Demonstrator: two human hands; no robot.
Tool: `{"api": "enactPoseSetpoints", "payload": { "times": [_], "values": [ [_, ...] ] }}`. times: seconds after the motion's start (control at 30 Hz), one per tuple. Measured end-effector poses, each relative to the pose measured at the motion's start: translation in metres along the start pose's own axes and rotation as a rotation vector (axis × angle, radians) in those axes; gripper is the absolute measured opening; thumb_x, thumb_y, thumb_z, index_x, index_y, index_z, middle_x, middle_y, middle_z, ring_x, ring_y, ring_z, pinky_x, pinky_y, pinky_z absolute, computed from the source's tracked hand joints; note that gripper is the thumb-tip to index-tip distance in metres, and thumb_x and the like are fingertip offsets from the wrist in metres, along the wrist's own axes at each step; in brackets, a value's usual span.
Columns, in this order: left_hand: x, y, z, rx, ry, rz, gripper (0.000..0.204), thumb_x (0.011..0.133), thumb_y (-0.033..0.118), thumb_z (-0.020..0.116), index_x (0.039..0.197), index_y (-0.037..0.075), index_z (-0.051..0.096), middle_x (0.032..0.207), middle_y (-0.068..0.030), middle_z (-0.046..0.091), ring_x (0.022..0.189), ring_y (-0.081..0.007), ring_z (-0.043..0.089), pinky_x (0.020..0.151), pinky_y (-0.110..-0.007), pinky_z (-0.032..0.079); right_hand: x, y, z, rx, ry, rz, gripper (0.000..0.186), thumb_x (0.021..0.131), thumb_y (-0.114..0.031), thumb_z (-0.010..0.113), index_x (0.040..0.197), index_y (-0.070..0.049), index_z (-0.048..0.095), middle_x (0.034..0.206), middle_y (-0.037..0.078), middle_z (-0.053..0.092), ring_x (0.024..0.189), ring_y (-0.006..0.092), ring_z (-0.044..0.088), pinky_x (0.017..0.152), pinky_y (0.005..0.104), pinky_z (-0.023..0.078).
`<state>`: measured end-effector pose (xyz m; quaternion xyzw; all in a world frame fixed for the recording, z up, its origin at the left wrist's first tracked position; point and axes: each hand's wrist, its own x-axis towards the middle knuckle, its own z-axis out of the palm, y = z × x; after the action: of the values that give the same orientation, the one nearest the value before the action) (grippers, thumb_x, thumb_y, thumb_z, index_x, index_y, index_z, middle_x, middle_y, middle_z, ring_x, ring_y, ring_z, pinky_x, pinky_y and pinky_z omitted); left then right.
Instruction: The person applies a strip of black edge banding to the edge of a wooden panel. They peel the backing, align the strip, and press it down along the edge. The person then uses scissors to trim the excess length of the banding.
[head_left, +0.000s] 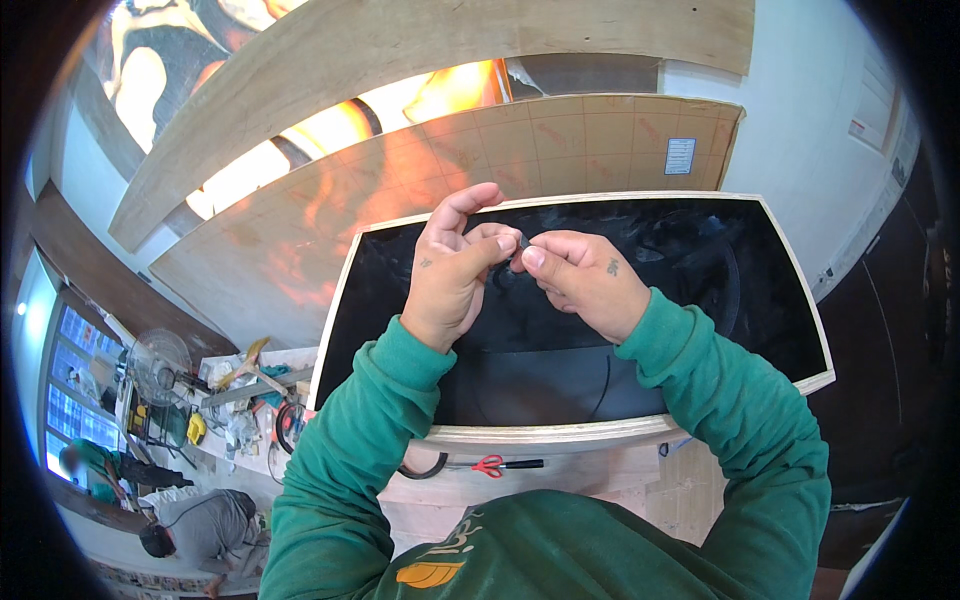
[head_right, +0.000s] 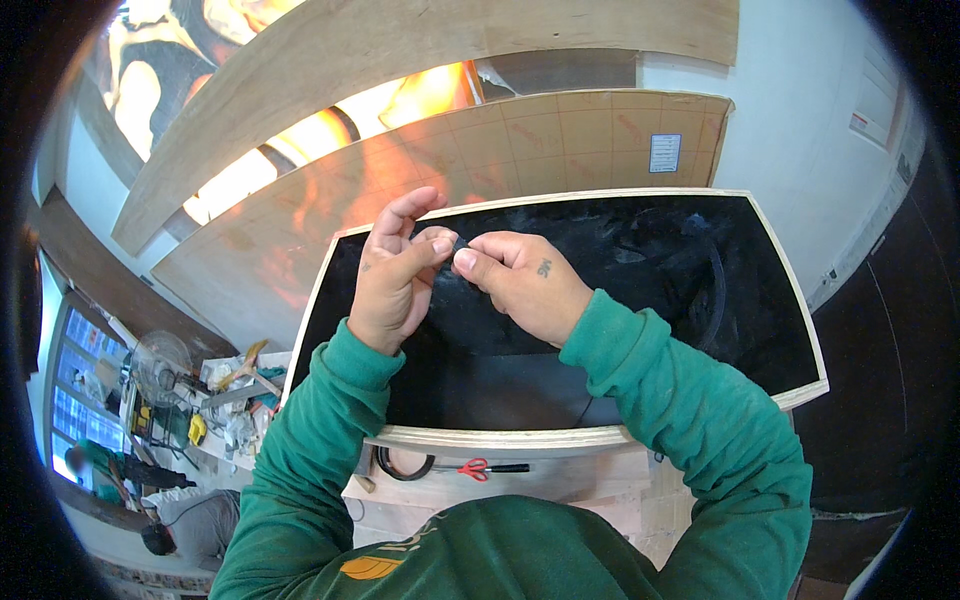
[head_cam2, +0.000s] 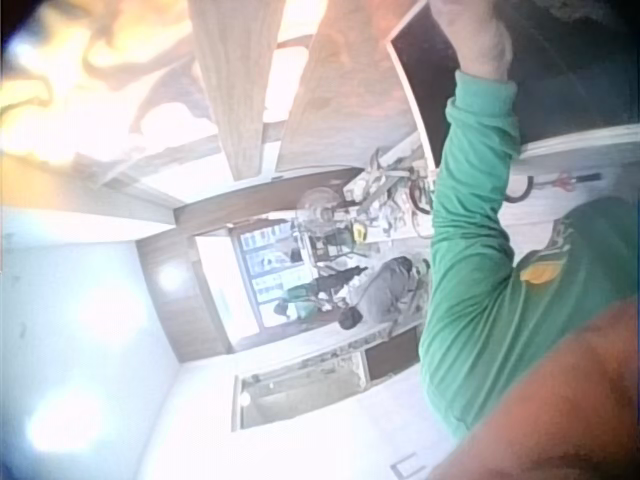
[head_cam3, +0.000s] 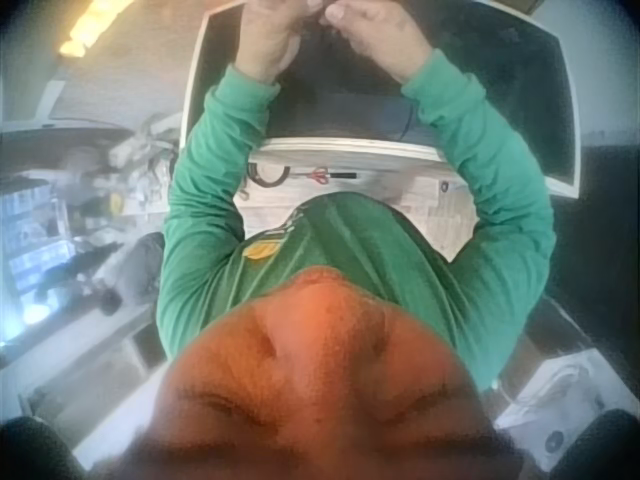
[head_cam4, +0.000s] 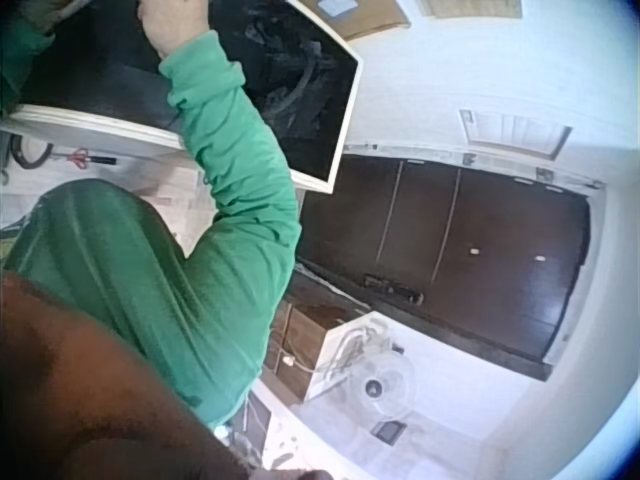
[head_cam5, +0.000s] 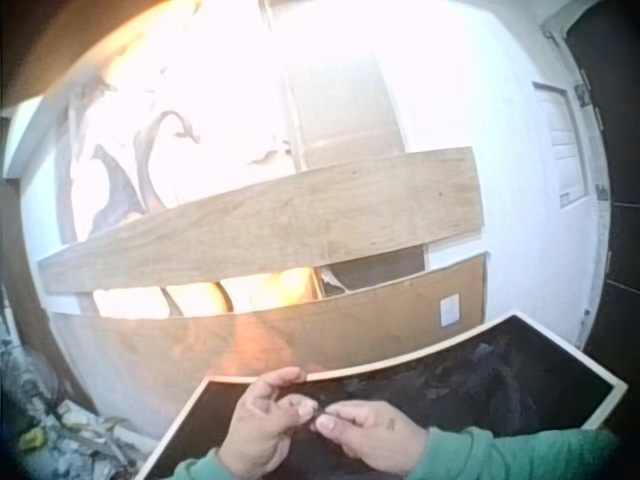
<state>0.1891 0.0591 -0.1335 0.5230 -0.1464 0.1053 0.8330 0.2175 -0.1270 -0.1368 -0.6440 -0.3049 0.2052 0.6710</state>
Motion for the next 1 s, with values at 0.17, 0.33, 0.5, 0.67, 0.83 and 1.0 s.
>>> {"api": "enactPoseSetpoints", "payload": {
  "times": [0.17,0.33,0.5,0.67,0.83,1.0],
  "values": [
    [0.001,-0.003,-0.002,0.003,-0.001,0.006,0.055,0.084,-0.008,0.068,0.134,-0.005,0.046,0.131,-0.0149,0.051,0.098,-0.0165,0.067,0.085,-0.030,0.055,0.000,0.000,0.000,0.011,-0.011,0.020,0.032,0.104,-0.031,0.054,0.107,0.000,0.064,0.074,-0.007,0.042,0.061,0.0034,0.036,0.053,0.0209,0.032],
    [0.000,-0.003,-0.002,0.039,-0.003,0.020,0.054,0.084,-0.008,0.068,0.134,-0.004,0.048,0.130,-0.0141,0.052,0.098,-0.0159,0.066,0.086,-0.030,0.055,-0.001,-0.002,0.000,0.150,-0.030,0.078,0.031,0.104,-0.029,0.053,0.105,0.000,0.063,0.071,-0.006,0.041,0.059,0.0045,0.035,0.051,0.0217,0.031],
    [-0.001,-0.004,0.000,0.102,0.009,0.068,0.053,0.084,-0.008,0.069,0.133,-0.005,0.048,0.125,-0.0144,0.057,0.095,-0.0153,0.066,0.085,-0.030,0.055,0.000,-0.002,-0.003,0.304,-0.047,0.151,0.029,0.104,-0.027,0.052,0.104,0.000,0.064,0.070,-0.005,0.041,0.058,0.0059,0.035,0.050,0.0222,0.029],
    [-0.001,0.000,-0.005,0.140,-0.064,0.012,0.054,0.083,-0.010,0.068,0.134,-0.005,0.049,0.125,-0.0139,0.058,0.096,-0.0163,0.067,0.082,-0.029,0.057,0.000,-0.003,-0.005,0.155,-0.017,0.097,0.031,0.103,-0.029,0.056,0.102,0.000,0.066,0.070,-0.004,0.047,0.060,0.0050,0.040,0.053,0.0224,0.034],
    [-0.003,0.004,0.002,0.180,-0.061,0.067,0.053,0.085,-0.007,0.068,0.134,-0.004,0.048,0.101,-0.0119,0.066,0.087,-0.0160,0.067,0.079,-0.028,0.056,-0.003,-0.008,-0.003,-0.113,0.072,-0.041,0.034,0.101,-0.029,0.059,0.096,0.002,0.070,0.076,0.000,0.059,0.071,0.0079,0.051,0.066,0.0272,0.045],
    [-0.003,0.005,0.002,0.208,-0.068,0.054,0.054,0.086,-0.004,0.069,0.135,-0.003,0.048,0.093,-0.0106,0.069,0.085,-0.0141,0.066,0.078,-0.026,0.055,-0.002,-0.006,-0.007,-0.267,0.051,-0.113,0.031,0.101,-0.030,0.060,0.100,0.000,0.069,0.074,-0.005,0.052,0.067,0.0041,0.044,0.058,0.0234,0.039]
  ]
}}
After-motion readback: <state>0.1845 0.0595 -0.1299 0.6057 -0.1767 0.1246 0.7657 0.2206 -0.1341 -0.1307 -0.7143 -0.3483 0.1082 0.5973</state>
